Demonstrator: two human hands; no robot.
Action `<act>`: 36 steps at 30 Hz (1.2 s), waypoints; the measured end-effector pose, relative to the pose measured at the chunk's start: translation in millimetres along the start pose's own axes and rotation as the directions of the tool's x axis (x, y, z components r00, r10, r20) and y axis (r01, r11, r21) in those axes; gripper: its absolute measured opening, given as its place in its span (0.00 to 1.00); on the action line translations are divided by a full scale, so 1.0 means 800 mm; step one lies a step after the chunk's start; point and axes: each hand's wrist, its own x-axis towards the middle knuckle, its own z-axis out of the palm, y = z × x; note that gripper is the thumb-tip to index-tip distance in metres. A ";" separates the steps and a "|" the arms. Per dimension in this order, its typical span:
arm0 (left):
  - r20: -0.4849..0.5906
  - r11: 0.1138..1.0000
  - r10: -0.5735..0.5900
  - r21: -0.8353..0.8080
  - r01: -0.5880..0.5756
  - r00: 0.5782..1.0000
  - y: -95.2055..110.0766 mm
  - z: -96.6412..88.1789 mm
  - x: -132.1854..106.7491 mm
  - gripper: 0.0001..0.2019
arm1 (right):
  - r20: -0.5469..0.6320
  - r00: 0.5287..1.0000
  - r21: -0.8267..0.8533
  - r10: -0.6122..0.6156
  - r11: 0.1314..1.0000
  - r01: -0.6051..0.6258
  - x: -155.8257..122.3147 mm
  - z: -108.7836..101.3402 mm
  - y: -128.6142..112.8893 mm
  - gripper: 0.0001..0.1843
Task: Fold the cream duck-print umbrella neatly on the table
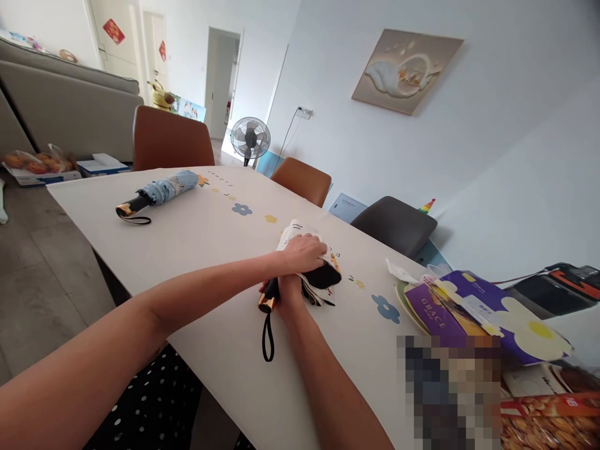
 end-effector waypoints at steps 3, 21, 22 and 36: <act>-0.041 0.982 -0.089 -0.172 0.081 0.995 -0.011 -0.003 -0.001 0.08 | 0.017 0.998 -0.006 0.065 0.998 -0.065 0.000 0.001 0.001 0.07; -0.085 0.416 -0.809 -0.782 0.464 0.582 -0.125 -0.037 -0.079 0.05 | 0.013 0.989 0.196 0.147 0.970 -0.146 0.001 0.001 -0.008 0.15; -0.074 0.407 -0.812 -0.783 0.471 0.579 -0.130 -0.035 -0.083 0.04 | 0.015 0.991 0.215 0.136 0.967 -0.136 0.002 0.000 -0.009 0.17; -0.440 0.884 -0.465 -0.277 0.376 0.768 -0.099 -0.026 -0.086 0.15 | -0.004 0.999 0.206 0.043 0.978 -0.041 0.011 -0.015 -0.003 0.10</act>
